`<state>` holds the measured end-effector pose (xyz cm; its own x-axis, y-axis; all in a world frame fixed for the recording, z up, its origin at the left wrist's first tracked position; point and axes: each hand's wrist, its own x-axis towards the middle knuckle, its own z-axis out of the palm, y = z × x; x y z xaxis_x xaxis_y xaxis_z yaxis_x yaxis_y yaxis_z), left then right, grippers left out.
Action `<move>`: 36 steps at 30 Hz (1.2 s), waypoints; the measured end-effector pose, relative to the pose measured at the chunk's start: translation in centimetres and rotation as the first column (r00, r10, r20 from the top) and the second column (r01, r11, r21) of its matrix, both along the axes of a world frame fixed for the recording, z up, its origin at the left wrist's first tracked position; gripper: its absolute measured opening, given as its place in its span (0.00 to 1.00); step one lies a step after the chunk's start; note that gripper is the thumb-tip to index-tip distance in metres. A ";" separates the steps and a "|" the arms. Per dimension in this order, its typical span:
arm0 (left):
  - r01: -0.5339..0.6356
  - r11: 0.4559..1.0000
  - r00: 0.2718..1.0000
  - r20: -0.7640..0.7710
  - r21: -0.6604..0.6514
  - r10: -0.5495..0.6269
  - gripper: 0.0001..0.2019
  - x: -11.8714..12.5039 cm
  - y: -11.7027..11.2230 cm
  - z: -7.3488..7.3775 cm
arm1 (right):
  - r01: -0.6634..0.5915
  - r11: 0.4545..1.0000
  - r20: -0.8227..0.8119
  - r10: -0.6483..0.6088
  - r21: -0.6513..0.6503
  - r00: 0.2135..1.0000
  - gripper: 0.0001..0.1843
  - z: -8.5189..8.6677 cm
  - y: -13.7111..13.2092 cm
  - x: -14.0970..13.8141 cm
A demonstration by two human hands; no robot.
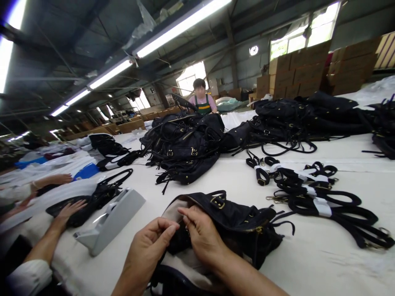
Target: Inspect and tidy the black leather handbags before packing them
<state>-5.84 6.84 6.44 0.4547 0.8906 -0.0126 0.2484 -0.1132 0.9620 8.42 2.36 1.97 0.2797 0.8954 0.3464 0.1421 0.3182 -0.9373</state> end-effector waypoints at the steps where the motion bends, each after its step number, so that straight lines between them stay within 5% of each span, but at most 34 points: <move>1: 0.004 1.000 1.000 -0.019 0.009 -0.004 0.16 -0.1 -0.1 -0.2 | -0.005 1.000 -0.023 0.005 -0.003 1.000 0.19 0.0 0.0 0.0; 12: -0.028 0.963 0.999 -0.008 0.268 0.032 0.11 -0.3 -0.6 -1.4 | -0.014 0.999 -0.389 -0.002 -0.038 0.921 0.15 0.7 -0.4 -0.6; 26: -0.058 0.993 0.998 -0.015 0.105 0.060 0.14 -0.5 -0.7 -1.4 | -0.147 0.989 -0.451 0.136 0.012 0.882 0.10 1.1 -1.0 -0.5; 36: 0.058 0.939 0.997 -0.064 0.339 -0.038 0.09 -1.1 -1.1 -1.8 | -0.141 0.990 -0.609 0.112 -0.001 0.785 0.12 0.9 -0.5 -0.6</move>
<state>-6.91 5.78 4.62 0.5042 0.8231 0.2613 0.2861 -0.4447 0.8488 7.84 1.87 2.88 0.3019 0.9477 0.1038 -0.4982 0.2496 -0.8304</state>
